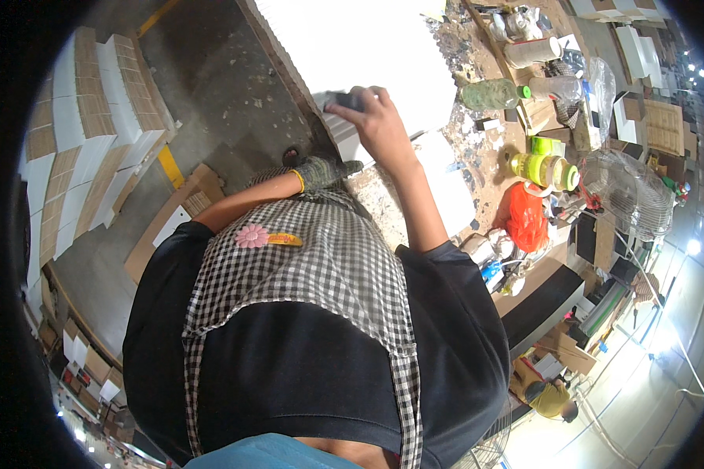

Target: The person wipes a long white corrugated wooden board with a cloth, moving along its length and repeatedly rubbing the surface. The person also uses a small rectangular tool to scrape or smooth the board. The board remains on the workbench throughout the clip.

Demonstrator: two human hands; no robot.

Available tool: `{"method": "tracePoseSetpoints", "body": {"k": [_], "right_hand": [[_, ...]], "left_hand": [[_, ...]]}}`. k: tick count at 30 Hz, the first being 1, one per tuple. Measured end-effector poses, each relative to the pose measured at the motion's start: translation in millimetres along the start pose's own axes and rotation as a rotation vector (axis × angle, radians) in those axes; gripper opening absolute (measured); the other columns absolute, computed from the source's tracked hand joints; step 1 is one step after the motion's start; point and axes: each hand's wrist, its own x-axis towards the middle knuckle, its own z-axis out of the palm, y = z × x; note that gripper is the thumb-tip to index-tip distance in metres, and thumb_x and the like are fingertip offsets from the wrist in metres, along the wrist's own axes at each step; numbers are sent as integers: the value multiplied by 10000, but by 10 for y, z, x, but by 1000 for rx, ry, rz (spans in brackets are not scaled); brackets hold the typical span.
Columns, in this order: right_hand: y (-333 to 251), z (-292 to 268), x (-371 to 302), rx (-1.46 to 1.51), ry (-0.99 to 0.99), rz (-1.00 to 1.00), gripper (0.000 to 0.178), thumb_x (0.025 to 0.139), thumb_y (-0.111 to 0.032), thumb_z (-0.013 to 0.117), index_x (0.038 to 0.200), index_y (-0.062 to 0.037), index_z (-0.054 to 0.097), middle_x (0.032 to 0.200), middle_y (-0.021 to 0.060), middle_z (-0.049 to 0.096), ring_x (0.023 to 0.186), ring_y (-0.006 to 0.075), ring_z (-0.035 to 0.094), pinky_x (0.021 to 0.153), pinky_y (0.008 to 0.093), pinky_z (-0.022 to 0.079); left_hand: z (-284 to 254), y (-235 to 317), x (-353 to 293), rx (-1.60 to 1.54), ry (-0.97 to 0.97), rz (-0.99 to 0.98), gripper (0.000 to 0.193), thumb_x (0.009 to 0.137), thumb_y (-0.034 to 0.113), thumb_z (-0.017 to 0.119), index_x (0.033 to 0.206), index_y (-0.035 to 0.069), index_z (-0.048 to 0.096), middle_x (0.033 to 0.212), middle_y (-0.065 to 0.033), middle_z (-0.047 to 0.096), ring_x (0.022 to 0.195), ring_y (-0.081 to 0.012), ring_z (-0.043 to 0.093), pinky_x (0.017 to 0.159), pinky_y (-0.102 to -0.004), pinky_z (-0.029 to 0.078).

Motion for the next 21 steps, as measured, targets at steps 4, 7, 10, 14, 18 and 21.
{"method": "tracePoseSetpoints", "body": {"k": [4, 7, 10, 14, 18, 21], "right_hand": [[34, -52, 24, -67, 22, 57, 557, 823, 56, 656, 1250, -270, 802, 1273, 78, 652, 1160, 307, 585, 990, 399, 596], [12, -118, -2, -16, 4, 99, 536, 822, 58, 654, 1223, -258, 815, 1270, 79, 654, 1166, 301, 588, 1003, 404, 592], [-1, -171, -47, 145, -114, -67, 532, 821, 61, 647, 1216, -252, 818, 1250, 86, 658, 1173, 314, 580, 1014, 410, 587], [10, -159, -82, -98, 63, 163, 531, 802, 62, 662, 1198, -250, 827, 1250, 83, 660, 1171, 308, 595, 990, 396, 602], [7, -137, -91, 114, -23, 42, 535, 811, 86, 638, 1185, -245, 832, 1211, 85, 672, 1141, 306, 583, 1018, 410, 564], [5, -167, -100, -56, 64, 200, 509, 807, 76, 653, 1154, -245, 841, 1211, 83, 677, 1157, 298, 591, 1020, 396, 574]], "left_hand": [[48, -11, 35, -130, -43, -24, 900, 983, 692, 575, 1561, 15, 441, 1547, -222, 527, 1444, -356, 474, 1199, -466, 356], [72, -15, 61, -23, -40, -60, 910, 970, 686, 604, 1563, 17, 433, 1526, -229, 538, 1437, -349, 477, 1201, -457, 355], [79, -42, 72, -34, 50, 51, 953, 949, 697, 619, 1577, 14, 403, 1534, -244, 511, 1433, -359, 473, 1195, -461, 363], [93, -53, 56, -231, -11, -17, 1093, 897, 811, 572, 1590, -10, 369, 1564, -290, 441, 1407, -404, 481, 1177, -476, 379], [39, 10, 40, -46, 33, -58, 986, 930, 705, 638, 1587, 19, 374, 1554, -253, 467, 1420, -370, 473, 1182, -466, 385], [-66, 42, 32, -227, -161, -89, 936, 950, 656, 658, 1589, 35, 372, 1538, -231, 490, 1424, -351, 476, 1191, -456, 388]]}}
